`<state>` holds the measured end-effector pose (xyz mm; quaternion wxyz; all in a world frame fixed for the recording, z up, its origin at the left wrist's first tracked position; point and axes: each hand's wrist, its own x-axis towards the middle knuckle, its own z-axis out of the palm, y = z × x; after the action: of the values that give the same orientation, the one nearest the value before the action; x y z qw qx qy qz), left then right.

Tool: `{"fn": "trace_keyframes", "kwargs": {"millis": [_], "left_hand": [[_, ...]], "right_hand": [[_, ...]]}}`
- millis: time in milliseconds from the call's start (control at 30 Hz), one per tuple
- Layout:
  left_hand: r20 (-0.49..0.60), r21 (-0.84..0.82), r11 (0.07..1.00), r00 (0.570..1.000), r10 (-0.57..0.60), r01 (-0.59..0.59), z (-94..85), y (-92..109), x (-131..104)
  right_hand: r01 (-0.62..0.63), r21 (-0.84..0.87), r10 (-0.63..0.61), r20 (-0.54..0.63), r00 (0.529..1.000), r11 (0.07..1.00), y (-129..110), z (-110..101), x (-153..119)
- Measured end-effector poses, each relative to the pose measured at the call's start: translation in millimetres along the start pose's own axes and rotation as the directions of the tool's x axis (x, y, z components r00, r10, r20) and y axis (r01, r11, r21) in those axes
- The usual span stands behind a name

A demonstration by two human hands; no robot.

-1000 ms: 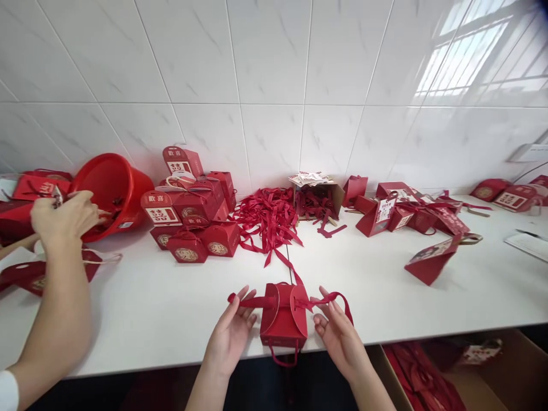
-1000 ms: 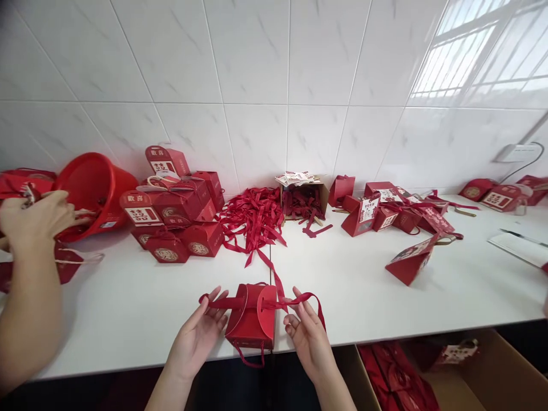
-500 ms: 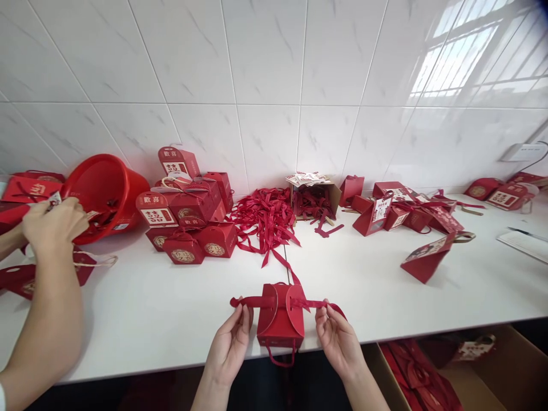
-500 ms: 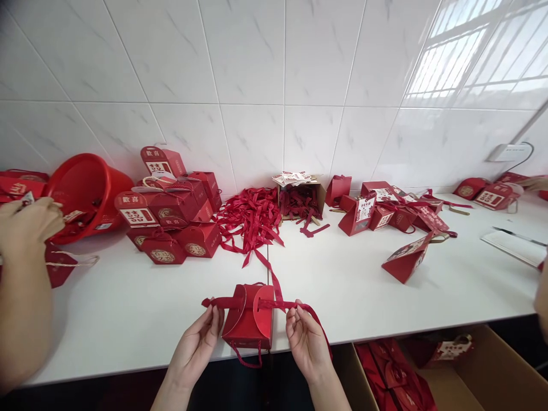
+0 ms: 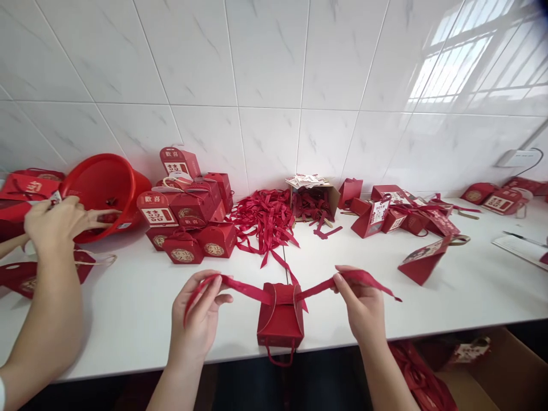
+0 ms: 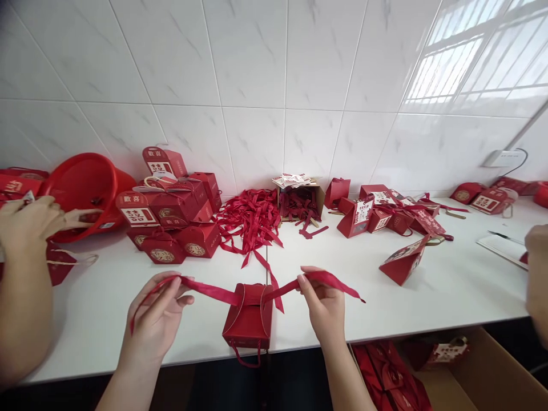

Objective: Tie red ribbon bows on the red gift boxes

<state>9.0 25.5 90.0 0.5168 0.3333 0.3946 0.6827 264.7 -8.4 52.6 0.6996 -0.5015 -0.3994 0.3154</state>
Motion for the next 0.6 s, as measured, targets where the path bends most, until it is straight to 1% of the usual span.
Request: {"fn": "trace_keyframes", "kwargs": {"millis": [67, 167, 200, 267, 333, 400, 500, 600], "left_hand": [[0.034, 0.045, 0.995, 0.996, 0.087, -0.088, 9.9, 9.6, 4.0], [0.102, 0.076, 0.979, 0.978, 0.182, -0.19, 24.4, 18.0, 9.1], [0.135, 0.091, 0.971, 0.969, 0.206, -0.219, 28.5, 19.5, 10.2], [0.195, 0.123, 0.956, 0.951, 0.241, -0.267, 35.6, 21.6, 11.3], [0.233, 0.15, 0.94, 0.935, 0.267, -0.306, 41.5, 22.8, 11.3], [0.248, 0.165, 0.93, 0.927, 0.283, -0.328, 46.6, 23.6, 10.8], [0.254, 0.176, 0.925, 0.923, 0.287, -0.336, 52.7, 24.9, 9.9], [0.268, 0.198, 0.918, 0.92, 0.286, -0.343, 55.6, 26.0, 9.6]], "right_hand": [[0.084, -0.048, -0.081, 0.045, 0.996, 0.995, -16.4, 6.3, 7.8], [0.181, -0.13, -0.168, 0.103, 0.98, 0.975, -34.2, 16.3, 17.7], [0.202, -0.137, -0.187, 0.112, 0.976, 0.97, -38.2, 19.1, 20.4], [0.234, -0.095, -0.223, 0.111, 0.968, 0.968, -44.6, 23.6, 24.9], [0.257, -0.023, -0.254, 0.091, 0.963, 0.966, -50.7, 27.0, 28.0], [0.273, 0.006, -0.273, 0.079, 0.959, 0.962, -57.4, 30.1, 30.0], [0.266, 0.013, -0.267, 0.086, 0.96, 0.964, -65.9, 34.7, 32.2], [0.242, 0.052, -0.246, 0.111, 0.963, 0.969, -68.3, 38.3, 32.8]]}}
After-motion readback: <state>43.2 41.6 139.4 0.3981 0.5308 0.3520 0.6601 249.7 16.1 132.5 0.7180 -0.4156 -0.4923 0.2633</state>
